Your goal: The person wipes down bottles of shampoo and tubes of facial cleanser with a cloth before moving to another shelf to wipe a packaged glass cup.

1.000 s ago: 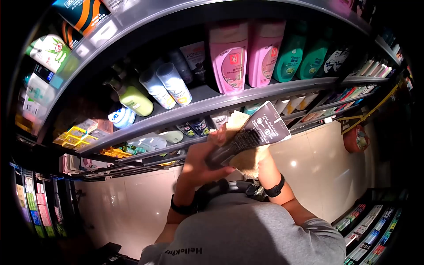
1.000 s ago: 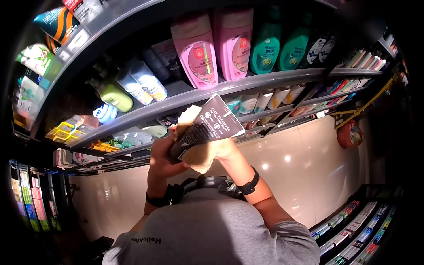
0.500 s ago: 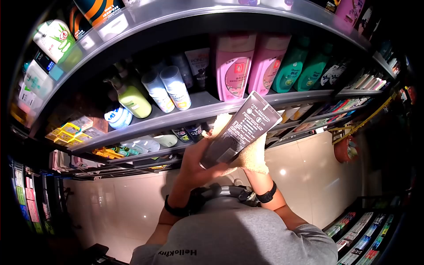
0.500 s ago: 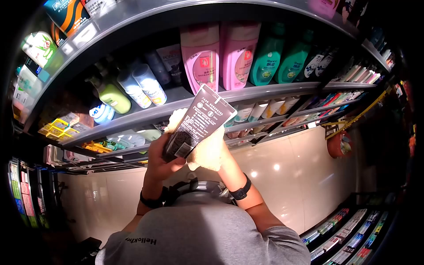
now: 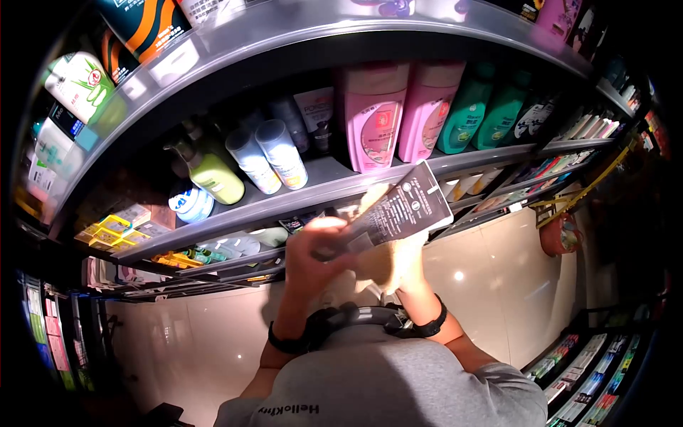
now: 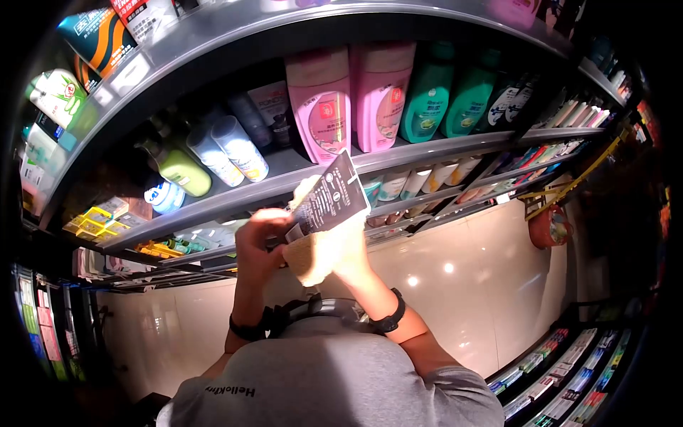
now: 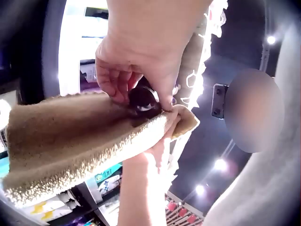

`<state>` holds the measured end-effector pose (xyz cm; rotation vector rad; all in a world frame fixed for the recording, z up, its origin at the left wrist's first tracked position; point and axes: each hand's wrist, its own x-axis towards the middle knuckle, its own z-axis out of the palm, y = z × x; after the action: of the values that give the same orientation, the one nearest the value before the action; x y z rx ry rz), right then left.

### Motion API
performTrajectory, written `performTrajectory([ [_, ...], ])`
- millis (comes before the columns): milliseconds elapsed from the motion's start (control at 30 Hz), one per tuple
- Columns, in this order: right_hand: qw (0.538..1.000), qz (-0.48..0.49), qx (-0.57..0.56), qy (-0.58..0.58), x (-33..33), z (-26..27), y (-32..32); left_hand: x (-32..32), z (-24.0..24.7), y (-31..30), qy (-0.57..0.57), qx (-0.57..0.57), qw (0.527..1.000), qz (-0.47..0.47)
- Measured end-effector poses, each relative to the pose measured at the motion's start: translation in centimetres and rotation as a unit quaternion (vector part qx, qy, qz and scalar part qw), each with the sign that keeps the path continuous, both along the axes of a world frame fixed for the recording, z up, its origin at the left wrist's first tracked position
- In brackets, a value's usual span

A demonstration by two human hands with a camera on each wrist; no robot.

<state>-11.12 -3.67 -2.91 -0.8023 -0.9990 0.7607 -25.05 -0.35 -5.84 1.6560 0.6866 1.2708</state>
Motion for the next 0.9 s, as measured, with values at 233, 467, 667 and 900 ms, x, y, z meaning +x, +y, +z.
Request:
performTrajectory([
  [233,0.892,-0.139,0.091,-0.42,0.3,0.3,1.1,-0.7,3.7,-1.1,-0.04,0.033,0.998,-0.033],
  [467,0.92,-0.082,0.076,-0.376,-0.4,-0.5,1.0,-1.0,5.5,-0.9,-0.004,-0.054,0.998,0.012],
  [667,0.917,0.067,-0.062,-0.388,0.4,1.1,1.9,-2.4,4.9,0.3,-0.114,-0.131,0.985,-0.017],
  [900,0.913,0.357,-0.118,0.158,0.7,-1.8,2.2,-2.5,4.4,2.0,-0.161,-0.006,0.986,-0.047],
])
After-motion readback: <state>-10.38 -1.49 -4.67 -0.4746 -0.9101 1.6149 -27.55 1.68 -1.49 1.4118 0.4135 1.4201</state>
